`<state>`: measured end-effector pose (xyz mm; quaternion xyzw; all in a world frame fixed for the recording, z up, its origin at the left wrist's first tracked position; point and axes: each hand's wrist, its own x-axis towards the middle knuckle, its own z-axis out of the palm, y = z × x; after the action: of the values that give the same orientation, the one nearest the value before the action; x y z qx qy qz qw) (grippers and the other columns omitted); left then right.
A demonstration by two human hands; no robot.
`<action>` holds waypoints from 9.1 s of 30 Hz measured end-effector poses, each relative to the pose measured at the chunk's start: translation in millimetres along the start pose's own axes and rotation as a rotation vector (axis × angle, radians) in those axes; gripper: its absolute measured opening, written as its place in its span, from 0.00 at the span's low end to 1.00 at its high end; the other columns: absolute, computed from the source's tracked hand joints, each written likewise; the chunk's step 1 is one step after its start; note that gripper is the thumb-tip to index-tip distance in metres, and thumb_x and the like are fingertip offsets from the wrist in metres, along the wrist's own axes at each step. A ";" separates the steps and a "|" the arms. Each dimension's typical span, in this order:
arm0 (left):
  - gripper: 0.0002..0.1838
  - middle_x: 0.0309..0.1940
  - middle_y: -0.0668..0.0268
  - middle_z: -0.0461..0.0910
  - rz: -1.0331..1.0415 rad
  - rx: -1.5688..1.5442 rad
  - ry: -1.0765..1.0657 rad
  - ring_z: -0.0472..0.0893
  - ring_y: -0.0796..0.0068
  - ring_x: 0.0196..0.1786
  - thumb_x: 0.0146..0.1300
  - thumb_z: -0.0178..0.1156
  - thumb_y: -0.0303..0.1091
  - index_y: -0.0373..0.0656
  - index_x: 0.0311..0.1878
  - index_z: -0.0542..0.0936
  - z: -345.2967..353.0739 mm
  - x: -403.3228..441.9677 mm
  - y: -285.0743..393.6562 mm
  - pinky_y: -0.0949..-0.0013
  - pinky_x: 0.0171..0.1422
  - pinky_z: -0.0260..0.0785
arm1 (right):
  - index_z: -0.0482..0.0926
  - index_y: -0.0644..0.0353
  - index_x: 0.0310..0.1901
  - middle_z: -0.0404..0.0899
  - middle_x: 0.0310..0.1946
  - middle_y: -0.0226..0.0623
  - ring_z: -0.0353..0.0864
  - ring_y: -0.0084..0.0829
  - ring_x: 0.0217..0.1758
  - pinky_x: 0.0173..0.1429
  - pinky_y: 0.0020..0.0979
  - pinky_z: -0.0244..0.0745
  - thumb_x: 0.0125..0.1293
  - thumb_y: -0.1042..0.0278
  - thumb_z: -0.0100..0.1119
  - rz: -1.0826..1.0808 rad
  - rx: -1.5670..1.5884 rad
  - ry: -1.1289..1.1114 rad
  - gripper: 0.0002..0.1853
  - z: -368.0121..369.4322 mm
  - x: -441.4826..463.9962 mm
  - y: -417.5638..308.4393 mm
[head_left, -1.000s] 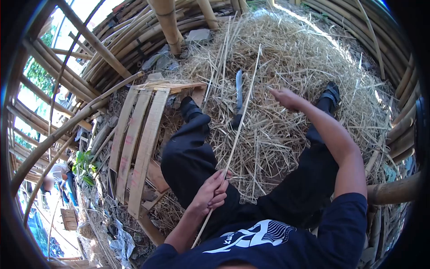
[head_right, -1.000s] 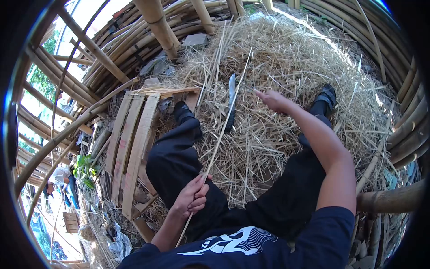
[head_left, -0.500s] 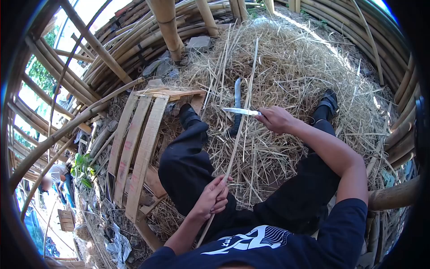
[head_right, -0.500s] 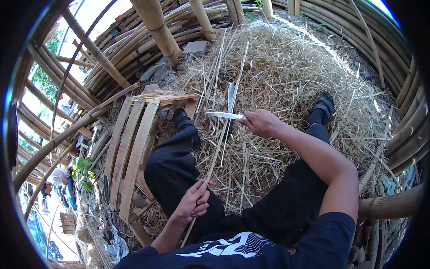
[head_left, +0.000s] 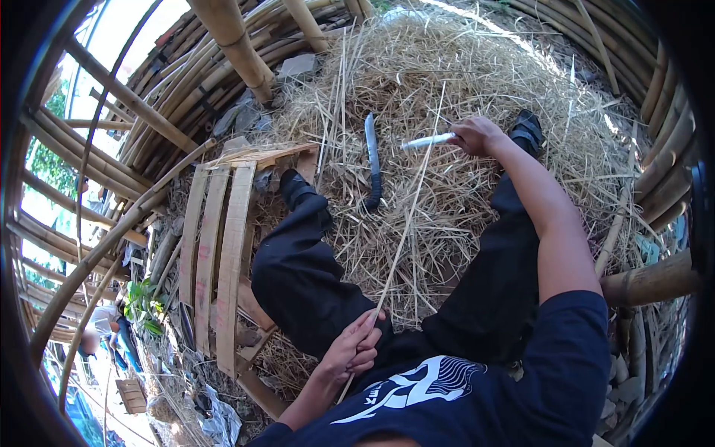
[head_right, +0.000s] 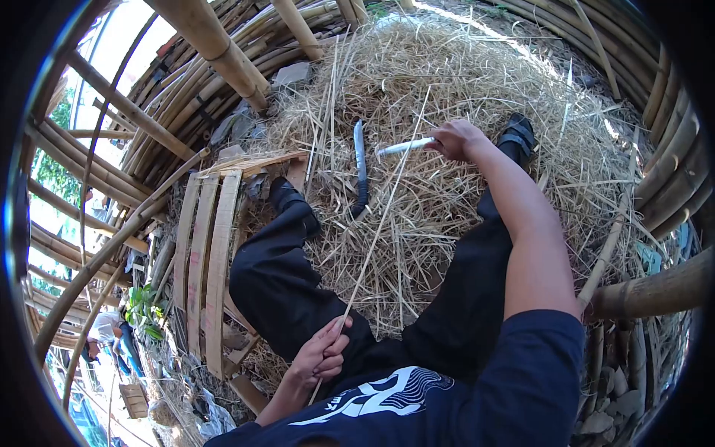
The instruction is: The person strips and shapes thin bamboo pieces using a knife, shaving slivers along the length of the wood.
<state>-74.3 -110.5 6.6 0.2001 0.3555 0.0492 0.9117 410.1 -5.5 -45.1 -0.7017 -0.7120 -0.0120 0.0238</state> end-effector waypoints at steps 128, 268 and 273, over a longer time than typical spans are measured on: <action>0.11 0.20 0.69 0.69 0.903 0.946 0.464 0.64 0.83 0.22 0.72 0.50 0.31 0.34 0.48 0.77 24.1 115.0 125.5 0.72 0.26 0.57 | 0.67 0.62 0.37 0.67 0.14 0.50 0.69 0.55 0.19 0.26 0.50 0.61 0.73 0.60 0.46 -0.277 0.555 -0.078 0.13 -74.6 -3.3 -188.3; 0.08 0.21 0.44 0.72 0.584 1.335 0.569 0.76 0.41 0.28 0.72 0.46 0.31 0.35 0.40 0.69 4.0 52.6 17.3 0.55 0.26 0.62 | 0.74 0.71 0.41 0.79 0.33 0.61 0.78 0.60 0.41 0.48 0.52 0.71 0.75 0.50 0.37 0.320 0.570 -0.102 0.26 12.9 18.3 -42.8; 0.07 0.20 0.46 0.73 0.616 1.360 0.551 0.76 0.42 0.27 0.71 0.47 0.30 0.37 0.40 0.70 -8.5 33.3 11.0 0.55 0.26 0.63 | 0.76 0.68 0.37 0.79 0.30 0.57 0.79 0.55 0.39 0.44 0.49 0.73 0.74 0.50 0.37 0.187 0.305 -0.045 0.26 9.5 3.1 -29.8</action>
<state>-54.7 -89.9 -15.5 0.7827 0.4489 0.1190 0.4145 380.1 -2.4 -54.0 -0.7532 -0.6375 0.1143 0.1149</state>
